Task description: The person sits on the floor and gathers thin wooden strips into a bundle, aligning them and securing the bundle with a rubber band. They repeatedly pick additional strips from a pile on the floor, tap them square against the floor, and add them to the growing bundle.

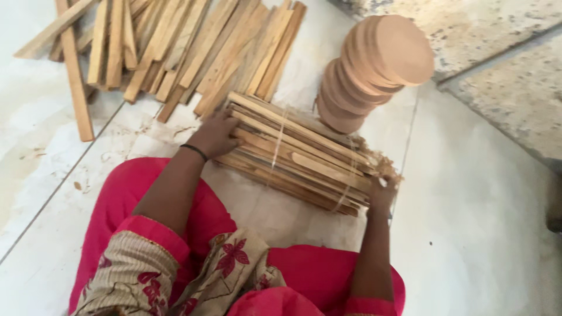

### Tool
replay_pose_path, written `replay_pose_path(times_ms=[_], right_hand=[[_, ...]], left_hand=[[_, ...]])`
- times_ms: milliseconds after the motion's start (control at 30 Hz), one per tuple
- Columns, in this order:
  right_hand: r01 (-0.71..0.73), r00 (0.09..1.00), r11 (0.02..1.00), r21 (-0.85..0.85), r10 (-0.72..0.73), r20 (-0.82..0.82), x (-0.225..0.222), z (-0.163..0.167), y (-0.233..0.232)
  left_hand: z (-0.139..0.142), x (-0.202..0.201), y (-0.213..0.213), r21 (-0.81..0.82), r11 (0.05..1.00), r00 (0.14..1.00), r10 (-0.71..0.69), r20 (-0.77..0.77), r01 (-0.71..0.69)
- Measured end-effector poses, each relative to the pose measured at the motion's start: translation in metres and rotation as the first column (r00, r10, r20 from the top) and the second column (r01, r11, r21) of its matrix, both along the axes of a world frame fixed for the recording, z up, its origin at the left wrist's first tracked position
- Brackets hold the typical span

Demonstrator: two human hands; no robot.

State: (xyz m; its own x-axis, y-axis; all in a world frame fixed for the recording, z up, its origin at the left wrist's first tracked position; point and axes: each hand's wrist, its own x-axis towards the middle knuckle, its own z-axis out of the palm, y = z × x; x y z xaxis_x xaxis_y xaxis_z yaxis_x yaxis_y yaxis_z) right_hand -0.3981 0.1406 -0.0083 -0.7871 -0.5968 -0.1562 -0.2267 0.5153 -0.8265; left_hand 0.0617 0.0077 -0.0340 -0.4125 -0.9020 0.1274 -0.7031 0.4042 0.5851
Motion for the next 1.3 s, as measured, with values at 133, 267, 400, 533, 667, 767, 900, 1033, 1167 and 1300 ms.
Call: replay_pose_path(times_ms=[133,267,400,533,667,767,900,1033,1167,1300], right_hand=[[-0.170,0.860,0.985,0.026,0.161,-0.485,0.000,0.003,-0.002],[-0.191,0.837,0.974,0.120,0.226,-0.498,0.005,0.008,0.001],[-0.179,0.880,0.969,0.168,0.234,-0.412,0.008,0.013,0.005],[-0.216,0.855,0.960,0.176,0.273,-0.441,0.008,0.010,0.002],[-0.228,0.817,0.949,0.219,0.309,-0.487,0.009,0.006,-0.003],[-0.266,0.798,0.944,0.193,0.328,-0.506,0.012,0.006,-0.008],[-0.267,0.771,0.953,0.145,0.302,-0.561,0.021,0.018,-0.010],[-0.298,0.859,0.954,0.004,0.270,-0.435,0.043,0.040,0.003],[-0.405,0.897,0.914,-0.013,0.395,-0.197,0.095,0.049,0.020],[-0.688,0.714,0.688,-0.230,0.698,-0.046,0.170,0.047,0.038]], left_hand=[[-0.012,-0.001,-0.015,-0.035,0.999,0.978,-0.014,-0.207,0.007],[-0.024,0.025,-0.059,-0.002,0.990,0.978,0.142,-0.153,-0.144],[-0.036,0.097,-0.091,-0.305,0.611,0.565,0.792,0.232,-0.731],[-0.052,0.161,-0.097,-0.184,0.492,0.463,0.868,0.178,-0.851],[-0.064,0.169,-0.099,-0.220,0.540,0.515,0.842,0.164,-0.813],[-0.052,0.157,-0.096,-0.254,0.564,0.580,0.814,0.013,-0.786],[-0.015,0.131,-0.072,0.123,0.583,0.521,0.788,-0.327,-0.803],[0.021,0.112,-0.026,0.075,0.699,0.637,0.686,-0.353,-0.711],[0.028,0.081,0.052,0.412,0.739,0.348,0.636,-0.689,-0.534],[0.042,0.033,0.107,0.701,0.706,0.051,0.708,-0.705,-0.102]])
